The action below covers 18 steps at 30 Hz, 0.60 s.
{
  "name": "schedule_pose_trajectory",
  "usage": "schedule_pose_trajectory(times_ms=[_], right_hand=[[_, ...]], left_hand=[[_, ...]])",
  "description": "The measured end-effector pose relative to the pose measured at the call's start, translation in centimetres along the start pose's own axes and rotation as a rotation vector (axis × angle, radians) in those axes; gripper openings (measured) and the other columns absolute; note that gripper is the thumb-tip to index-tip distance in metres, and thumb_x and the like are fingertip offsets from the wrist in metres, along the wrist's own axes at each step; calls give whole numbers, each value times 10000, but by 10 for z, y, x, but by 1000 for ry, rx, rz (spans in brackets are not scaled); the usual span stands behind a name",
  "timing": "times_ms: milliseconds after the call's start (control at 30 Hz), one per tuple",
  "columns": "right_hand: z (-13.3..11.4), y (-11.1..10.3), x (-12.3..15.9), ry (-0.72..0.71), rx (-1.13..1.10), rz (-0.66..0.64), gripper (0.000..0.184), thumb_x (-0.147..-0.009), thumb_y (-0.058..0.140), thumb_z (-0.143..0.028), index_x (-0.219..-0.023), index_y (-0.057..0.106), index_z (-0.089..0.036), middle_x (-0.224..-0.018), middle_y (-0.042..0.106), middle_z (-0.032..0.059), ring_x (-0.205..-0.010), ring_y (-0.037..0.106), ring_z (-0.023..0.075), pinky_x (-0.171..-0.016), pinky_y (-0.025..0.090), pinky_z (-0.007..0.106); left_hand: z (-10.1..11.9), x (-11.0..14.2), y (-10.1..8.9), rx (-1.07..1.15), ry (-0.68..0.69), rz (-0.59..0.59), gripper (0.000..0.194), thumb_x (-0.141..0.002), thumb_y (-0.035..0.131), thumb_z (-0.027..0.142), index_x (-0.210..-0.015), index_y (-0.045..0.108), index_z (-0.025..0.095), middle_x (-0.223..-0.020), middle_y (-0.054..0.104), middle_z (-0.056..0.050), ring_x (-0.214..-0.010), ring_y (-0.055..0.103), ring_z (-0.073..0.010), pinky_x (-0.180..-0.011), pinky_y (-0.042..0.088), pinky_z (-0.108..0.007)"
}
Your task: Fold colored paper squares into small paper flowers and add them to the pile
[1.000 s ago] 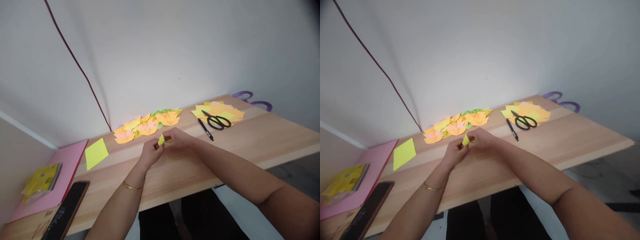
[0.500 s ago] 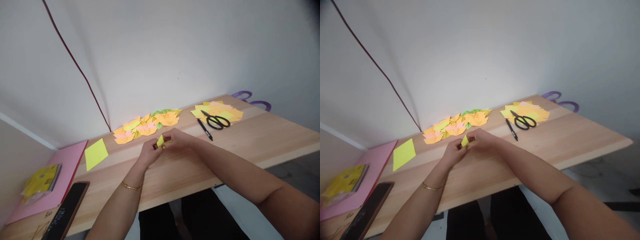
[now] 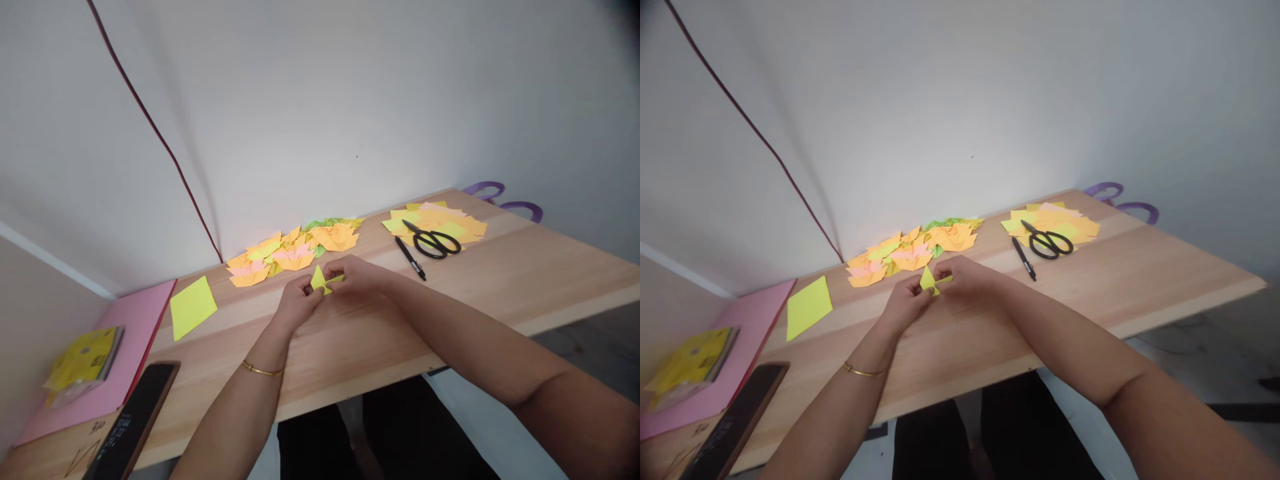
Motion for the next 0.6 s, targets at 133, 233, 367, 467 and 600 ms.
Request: schedule_pose_trajectory(times_ms=[133,233,367,467,600], right_hand=[[1,5,0,-19,10,-6,86,-679,519,-220,-687,582,-163,-711,581,-15,-670,492,116,-589,354,213],[2,4,-2,-19,10,-18,154,-668,462,-158,-714,608,-170,-729,602,-14,-673,501,118,-599,363,215],[4,0,-3,-19,19,-2,187,-672,440,-145,-720,618,-179,-740,611,-13,-673,509,118,-605,372,215],[4,1,-2,-14,10,-1,124,-683,486,-185,-716,605,-177,-749,609,-12,-691,517,122,-600,374,211],[5,3,-3,-1,12,-9,145,-669,478,-153,-733,607,-175,-771,620,-14,-718,531,125,-609,377,208]], left_hand=[[4,1,1,-7,15,-9,148,-686,586,280,-733,632,146,-574,480,32,-509,355,-85,-487,241,-216],[4,1,1,37,-22,-2,140,-676,594,280,-715,618,148,-543,455,42,-483,337,-79,-474,224,-214],[0,0,0,78,-29,1,153,-680,602,295,-733,612,152,-540,465,39,-479,358,-82,-471,240,-214],[-2,-1,0,71,-11,4,157,-681,608,300,-730,613,151,-562,484,32,-493,370,-83,-480,259,-215],[-1,0,1,43,5,-2,154,-692,599,295,-736,615,148,-565,485,30,-497,369,-81,-480,261,-213]])
Point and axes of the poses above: each hand's wrist, its own x-axis away from the middle knuckle, its own y-axis out of the palm, z = x × y, the point moved 2 cm from there along -x, towards the middle knuckle
